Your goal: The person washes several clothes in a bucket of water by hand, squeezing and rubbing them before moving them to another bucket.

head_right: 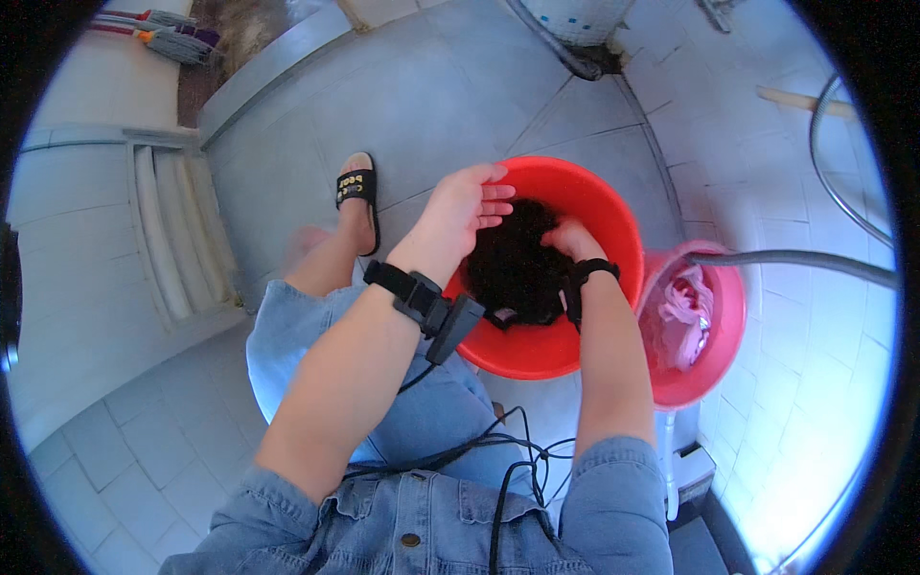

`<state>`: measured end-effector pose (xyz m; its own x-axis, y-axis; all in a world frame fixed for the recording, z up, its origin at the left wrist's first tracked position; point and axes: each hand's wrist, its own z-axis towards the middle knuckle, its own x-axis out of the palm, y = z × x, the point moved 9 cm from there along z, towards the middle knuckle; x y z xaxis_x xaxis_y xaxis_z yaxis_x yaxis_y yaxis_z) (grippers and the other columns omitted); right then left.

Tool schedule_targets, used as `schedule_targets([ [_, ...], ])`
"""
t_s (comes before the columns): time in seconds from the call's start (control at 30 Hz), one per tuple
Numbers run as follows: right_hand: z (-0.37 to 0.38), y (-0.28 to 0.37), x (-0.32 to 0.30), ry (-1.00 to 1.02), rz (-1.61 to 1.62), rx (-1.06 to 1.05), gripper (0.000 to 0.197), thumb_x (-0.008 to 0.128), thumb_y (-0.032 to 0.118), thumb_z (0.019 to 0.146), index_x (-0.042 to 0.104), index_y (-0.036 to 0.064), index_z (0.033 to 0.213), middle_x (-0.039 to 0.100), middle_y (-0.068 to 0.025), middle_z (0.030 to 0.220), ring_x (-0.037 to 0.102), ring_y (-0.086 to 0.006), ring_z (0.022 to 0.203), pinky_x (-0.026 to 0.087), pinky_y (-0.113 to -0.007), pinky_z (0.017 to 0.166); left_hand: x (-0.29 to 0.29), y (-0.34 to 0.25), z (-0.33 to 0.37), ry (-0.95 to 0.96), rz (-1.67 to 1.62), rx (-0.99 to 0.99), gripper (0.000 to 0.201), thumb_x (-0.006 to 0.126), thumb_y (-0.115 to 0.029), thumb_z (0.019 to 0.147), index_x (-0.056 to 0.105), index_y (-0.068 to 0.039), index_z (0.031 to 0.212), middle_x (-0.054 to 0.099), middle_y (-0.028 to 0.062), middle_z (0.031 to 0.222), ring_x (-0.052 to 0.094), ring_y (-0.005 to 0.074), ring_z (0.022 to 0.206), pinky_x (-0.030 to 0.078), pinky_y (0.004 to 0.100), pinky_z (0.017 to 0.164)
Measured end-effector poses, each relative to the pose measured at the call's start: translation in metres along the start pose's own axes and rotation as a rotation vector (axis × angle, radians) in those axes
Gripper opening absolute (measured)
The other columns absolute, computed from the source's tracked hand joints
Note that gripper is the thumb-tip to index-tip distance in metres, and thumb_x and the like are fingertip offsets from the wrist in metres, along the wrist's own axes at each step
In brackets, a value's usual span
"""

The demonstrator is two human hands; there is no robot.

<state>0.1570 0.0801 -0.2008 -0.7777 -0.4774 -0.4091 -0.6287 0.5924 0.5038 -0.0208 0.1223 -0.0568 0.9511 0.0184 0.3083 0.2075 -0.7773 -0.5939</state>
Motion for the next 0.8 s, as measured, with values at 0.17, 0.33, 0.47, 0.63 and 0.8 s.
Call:
schedule_targets([
  [0.17, -0.097, 0.078, -0.070, -0.143, 0.382, -0.168, 0.030, 0.061, 0.007, 0.063, 0.059, -0.0014, 0.091, 0.060, -0.0058, 0.080, 0.054, -0.0176, 0.075, 0.043, -0.029, 0.070, 0.014, 0.005, -0.002, -0.011, 0.281, 0.001, 0.038, 0.054, -0.036, 0.081, 0.057, -0.004, 0.100, 0.059, 0.0077, 0.086, 0.053, 0.0193, 0.077, 0.043, 0.0333, 0.065],
  [0.33, -0.213, 0.134, -0.089, -0.358, 0.422, -0.641, 0.022, 0.057, 0.008, 0.063, 0.053, -0.0009, 0.083, 0.052, -0.0026, 0.074, 0.048, -0.0123, 0.071, 0.041, -0.026, 0.066, 0.073, 0.021, -0.045, 0.187, 0.547, -0.035, 0.047, 0.052, -0.047, 0.081, 0.059, -0.002, 0.091, 0.055, 0.0056, 0.078, 0.050, 0.0180, 0.064, 0.041, 0.0304, 0.058],
  [0.47, -0.239, 0.127, -0.052, -0.364, 0.411, -0.767, 0.024, 0.056, 0.005, 0.066, 0.051, 0.0005, 0.088, 0.049, -0.0044, 0.080, 0.048, -0.0123, 0.079, 0.041, -0.027, 0.074, 0.073, 0.012, -0.028, 0.229, 0.727, 0.216, 0.033, 0.055, -0.023, 0.078, 0.061, 0.006, 0.093, 0.063, 0.0143, 0.086, 0.060, 0.0242, 0.077, 0.045, 0.0368, 0.065],
  [0.63, -0.243, 0.095, -0.014, -0.094, 0.473, -0.578, 0.025, 0.055, 0.002, 0.074, 0.050, 0.0026, 0.099, 0.053, -0.0039, 0.095, 0.051, -0.0118, 0.091, 0.040, -0.027, 0.084, 0.071, 0.015, -0.051, 0.121, 0.431, 0.167, 0.023, 0.043, -0.010, 0.079, 0.061, 0.003, 0.085, 0.061, 0.0130, 0.081, 0.057, 0.0225, 0.077, 0.042, 0.0382, 0.069],
  [0.8, -0.267, 0.093, -0.069, -0.848, 0.094, -0.611, 0.047, 0.062, -0.003, 0.061, 0.050, 0.0004, 0.107, 0.055, -0.0126, 0.101, 0.054, -0.0232, 0.097, 0.043, -0.030, 0.084, 0.092, -0.004, -0.089, 0.393, 0.475, 0.238, 0.018, 0.044, -0.010, 0.079, 0.060, -0.002, 0.079, 0.059, 0.0066, 0.076, 0.054, 0.0179, 0.070, 0.044, 0.0330, 0.067],
])
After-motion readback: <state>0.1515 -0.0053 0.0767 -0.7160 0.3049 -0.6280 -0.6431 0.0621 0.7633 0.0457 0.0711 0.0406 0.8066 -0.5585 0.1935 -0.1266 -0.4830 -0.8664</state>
